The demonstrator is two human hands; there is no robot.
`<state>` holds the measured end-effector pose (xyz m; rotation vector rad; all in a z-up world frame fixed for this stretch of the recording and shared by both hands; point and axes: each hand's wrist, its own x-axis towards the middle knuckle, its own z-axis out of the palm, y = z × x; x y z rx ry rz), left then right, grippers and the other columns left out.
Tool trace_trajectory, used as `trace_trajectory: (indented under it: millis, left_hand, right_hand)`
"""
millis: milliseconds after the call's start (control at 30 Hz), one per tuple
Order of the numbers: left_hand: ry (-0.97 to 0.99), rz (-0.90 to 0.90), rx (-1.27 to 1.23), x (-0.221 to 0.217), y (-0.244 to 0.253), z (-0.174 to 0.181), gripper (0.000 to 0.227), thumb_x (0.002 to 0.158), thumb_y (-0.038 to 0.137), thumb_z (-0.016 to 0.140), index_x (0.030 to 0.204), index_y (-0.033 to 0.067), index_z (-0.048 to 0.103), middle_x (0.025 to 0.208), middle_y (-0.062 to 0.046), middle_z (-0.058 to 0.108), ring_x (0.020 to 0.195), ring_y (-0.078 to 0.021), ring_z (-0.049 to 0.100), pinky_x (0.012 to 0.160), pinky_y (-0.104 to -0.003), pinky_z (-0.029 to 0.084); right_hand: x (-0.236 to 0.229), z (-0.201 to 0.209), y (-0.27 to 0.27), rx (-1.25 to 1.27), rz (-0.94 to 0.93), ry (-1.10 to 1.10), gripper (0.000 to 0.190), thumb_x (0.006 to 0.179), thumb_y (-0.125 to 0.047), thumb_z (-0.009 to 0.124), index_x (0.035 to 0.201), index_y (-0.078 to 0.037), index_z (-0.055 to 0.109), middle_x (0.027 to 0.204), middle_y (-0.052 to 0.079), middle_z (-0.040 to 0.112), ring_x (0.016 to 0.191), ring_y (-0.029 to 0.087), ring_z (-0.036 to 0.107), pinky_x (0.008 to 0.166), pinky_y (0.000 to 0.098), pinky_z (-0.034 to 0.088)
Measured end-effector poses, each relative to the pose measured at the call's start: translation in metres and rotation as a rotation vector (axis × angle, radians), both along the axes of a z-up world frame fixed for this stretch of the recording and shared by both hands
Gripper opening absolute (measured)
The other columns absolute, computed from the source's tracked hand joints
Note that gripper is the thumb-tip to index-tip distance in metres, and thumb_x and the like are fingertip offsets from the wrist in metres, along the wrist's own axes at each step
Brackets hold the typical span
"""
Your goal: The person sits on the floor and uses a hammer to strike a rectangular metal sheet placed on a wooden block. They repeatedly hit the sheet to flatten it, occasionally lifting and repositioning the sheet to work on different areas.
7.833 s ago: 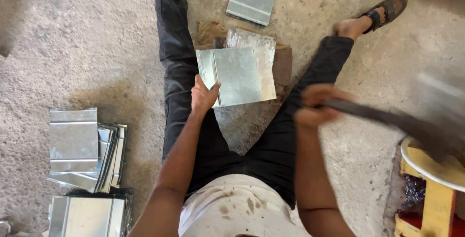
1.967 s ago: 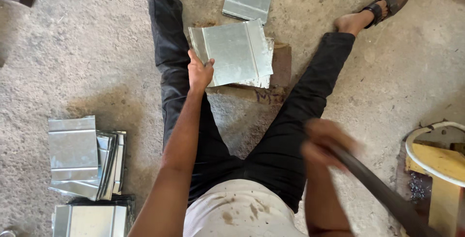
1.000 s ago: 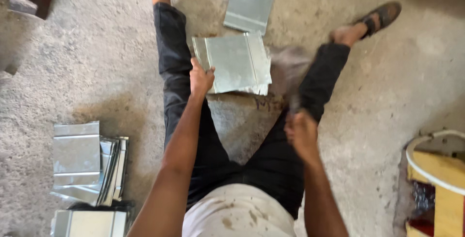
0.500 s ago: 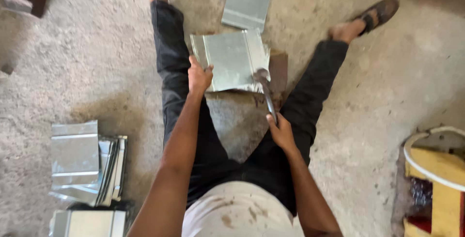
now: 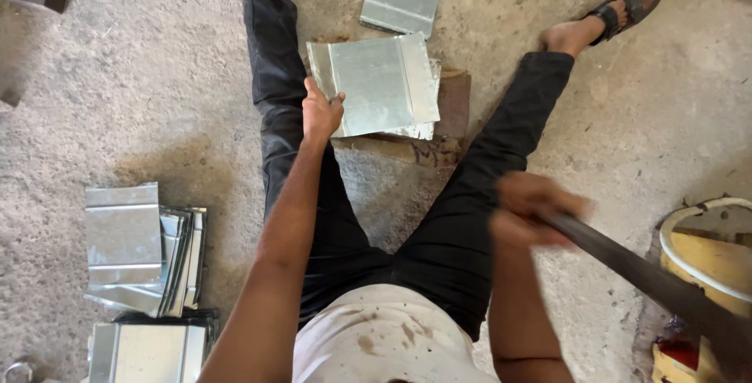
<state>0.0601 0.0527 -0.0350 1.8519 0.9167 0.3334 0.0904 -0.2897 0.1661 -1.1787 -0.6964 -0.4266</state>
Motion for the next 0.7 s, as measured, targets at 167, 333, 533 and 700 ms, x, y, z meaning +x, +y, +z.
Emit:
trace_trajectory:
  millis: [167,333,533,700]
  left_hand:
    - [-0.012,0.000,0.034,0.001,0.000,-0.003,0.056,0.088,0.017,0.076,0.121,0.0013,0.034,0.097,-0.037,0.068,0.091,-0.0560,0.068,0.079,-0.055,0.055]
    - [0.016,0.014,0.061,0.005,0.004,-0.011,0.055,0.090,0.020,0.076,0.122,0.0027,0.035,0.095,-0.038,0.068,0.091,-0.0574,0.066,0.077,-0.057,0.055]
    - [0.024,0.019,0.079,0.002,0.001,-0.012,0.059,0.089,0.020,0.077,0.124,0.0027,0.032,0.094,-0.038,0.067,0.089,-0.0569,0.066,0.077,-0.057,0.054]
    - [0.019,0.014,0.037,-0.002,-0.002,-0.016,0.058,0.090,0.020,0.076,0.124,0.0020,0.033,0.094,-0.038,0.067,0.091,-0.0572,0.066,0.078,-0.056,0.055]
  right_hand:
    - [-0.027,-0.118,0.004,-0.918,0.096,0.590,0.043,0.110,-0.043,0.051,0.088,-0.006,0.060,0.073,0.001,0.054,0.065,0.012,0.052,0.058,0.0250,0.042]
    - [-0.004,-0.036,-0.014,-0.490,0.252,0.927,0.051,0.103,-0.058,0.056,0.089,-0.010,0.057,0.064,-0.002,0.047,0.048,0.007,0.043,0.040,0.0237,0.033]
    - [0.000,0.095,-0.014,-0.062,0.101,0.133,0.060,0.101,-0.073,0.043,0.101,-0.013,0.035,0.056,0.003,0.034,0.039,0.010,0.026,0.035,0.0277,0.023]
    - [0.003,-0.029,0.015,-0.242,-0.026,-0.070,0.051,0.106,-0.063,0.039,0.096,-0.013,0.041,0.066,0.006,0.045,0.048,0.014,0.036,0.044,0.0290,0.031]
